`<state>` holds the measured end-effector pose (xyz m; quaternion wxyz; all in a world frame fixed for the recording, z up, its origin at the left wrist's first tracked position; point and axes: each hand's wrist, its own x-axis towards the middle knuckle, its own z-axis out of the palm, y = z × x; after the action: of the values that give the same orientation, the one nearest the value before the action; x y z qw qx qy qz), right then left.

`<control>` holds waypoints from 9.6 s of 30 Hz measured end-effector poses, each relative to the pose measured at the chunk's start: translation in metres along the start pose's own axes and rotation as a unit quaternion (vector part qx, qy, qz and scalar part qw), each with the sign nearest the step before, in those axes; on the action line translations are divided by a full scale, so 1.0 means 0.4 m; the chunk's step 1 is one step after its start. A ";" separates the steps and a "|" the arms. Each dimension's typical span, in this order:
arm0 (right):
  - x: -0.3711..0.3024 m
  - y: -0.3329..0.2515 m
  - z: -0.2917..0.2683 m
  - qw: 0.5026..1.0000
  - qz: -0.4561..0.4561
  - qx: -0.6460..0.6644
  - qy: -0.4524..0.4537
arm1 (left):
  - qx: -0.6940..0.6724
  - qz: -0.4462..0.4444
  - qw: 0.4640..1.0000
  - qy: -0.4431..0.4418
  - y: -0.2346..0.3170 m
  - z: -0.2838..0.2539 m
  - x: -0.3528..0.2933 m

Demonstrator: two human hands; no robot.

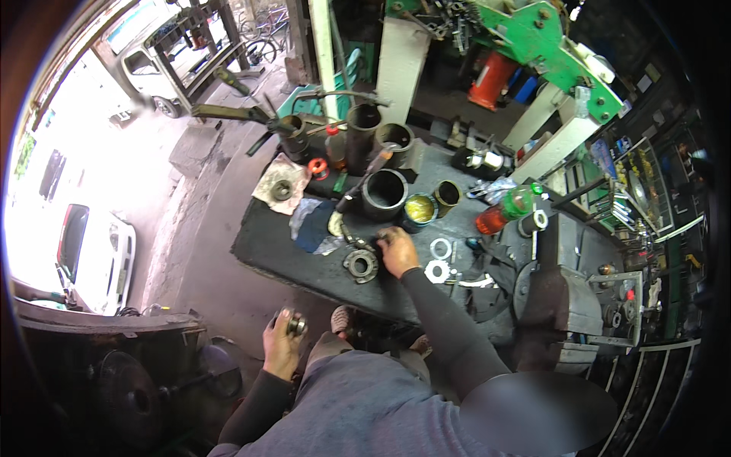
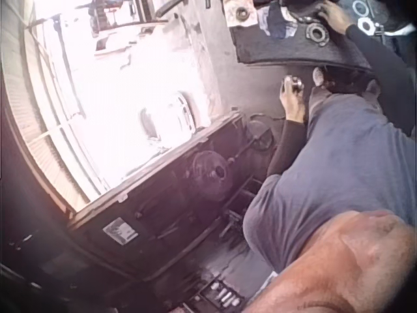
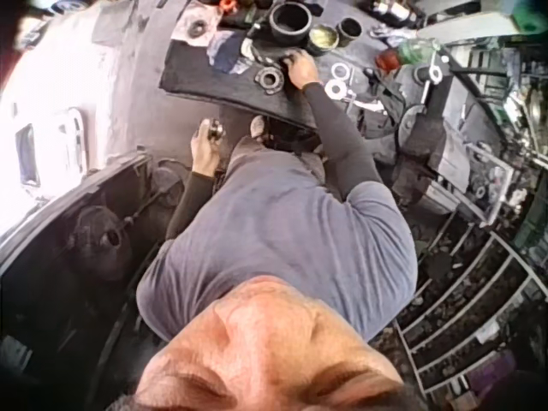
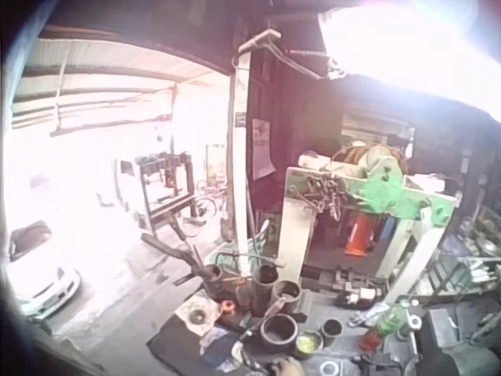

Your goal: The person assembles small mechanical parts on a cluttered workbench. They use a hammer to tap components together, apply liquid from a bottle, and handle bearings, gears, and metal rings. The person repeatedly picks up, aligns, and secures parts, occasionally wiping them with a cloth.

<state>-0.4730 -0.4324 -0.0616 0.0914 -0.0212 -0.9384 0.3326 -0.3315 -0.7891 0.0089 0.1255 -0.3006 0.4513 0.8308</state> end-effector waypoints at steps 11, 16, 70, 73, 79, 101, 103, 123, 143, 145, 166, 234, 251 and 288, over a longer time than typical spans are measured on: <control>-0.315 -0.221 -0.322 0.807 0.335 0.466 -0.141 | -0.223 -0.176 0.951 -0.123 0.106 0.200 0.072; -0.353 -0.369 -0.464 0.980 0.089 0.154 -0.094 | -0.186 -0.218 0.946 -0.153 0.056 0.317 0.078; 0.034 0.265 -0.616 0.954 0.098 -0.030 0.283 | -0.008 -0.125 0.960 -0.250 -0.020 0.514 -0.036; -0.034 0.044 -0.768 0.980 -0.045 -0.136 0.135 | 0.005 -0.136 0.960 -0.245 -0.015 0.503 -0.023; -0.155 -0.189 -0.963 0.915 -0.219 -0.338 -0.009 | 0.054 -0.143 0.939 -0.307 0.001 0.538 0.019; -0.149 -0.362 -1.028 0.811 -0.276 -0.514 -0.049 | 0.102 -0.190 0.908 -0.359 -0.001 0.619 -0.039; -0.148 -0.358 -1.030 0.814 -0.267 -0.512 -0.065 | 0.102 -0.191 0.908 -0.358 0.002 0.619 -0.039; -0.175 -0.392 -1.044 0.803 -0.284 -0.520 -0.065 | 0.075 -0.194 0.911 -0.356 0.019 0.608 -0.039; -0.179 -0.368 -1.063 0.803 -0.289 -0.520 -0.036 | 0.078 -0.167 0.902 -0.391 0.009 0.621 -0.051; -0.178 -0.367 -1.060 0.803 -0.289 -0.521 -0.023 | 0.077 -0.167 0.902 -0.390 0.007 0.623 -0.051; -0.249 0.023 -0.785 0.966 0.144 0.180 0.119 | 0.033 -0.137 0.952 -0.271 0.002 0.523 -0.027; -0.371 -0.316 -0.514 0.946 0.051 0.311 0.081 | -0.172 -0.218 0.882 -0.380 -0.070 0.599 -0.113; -0.392 -0.269 -0.498 0.778 0.130 0.614 -0.019 | -0.026 0.039 0.876 -0.480 -0.065 0.609 -0.148; -0.383 -0.273 -0.556 0.962 -0.156 0.197 0.111 | -0.096 -0.109 0.852 -0.503 -0.061 0.590 -0.158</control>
<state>-0.2789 -0.3949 0.1524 0.2482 0.1070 -0.8299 0.4880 -0.3612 -0.5767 0.1283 0.3953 0.1007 0.2089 0.8888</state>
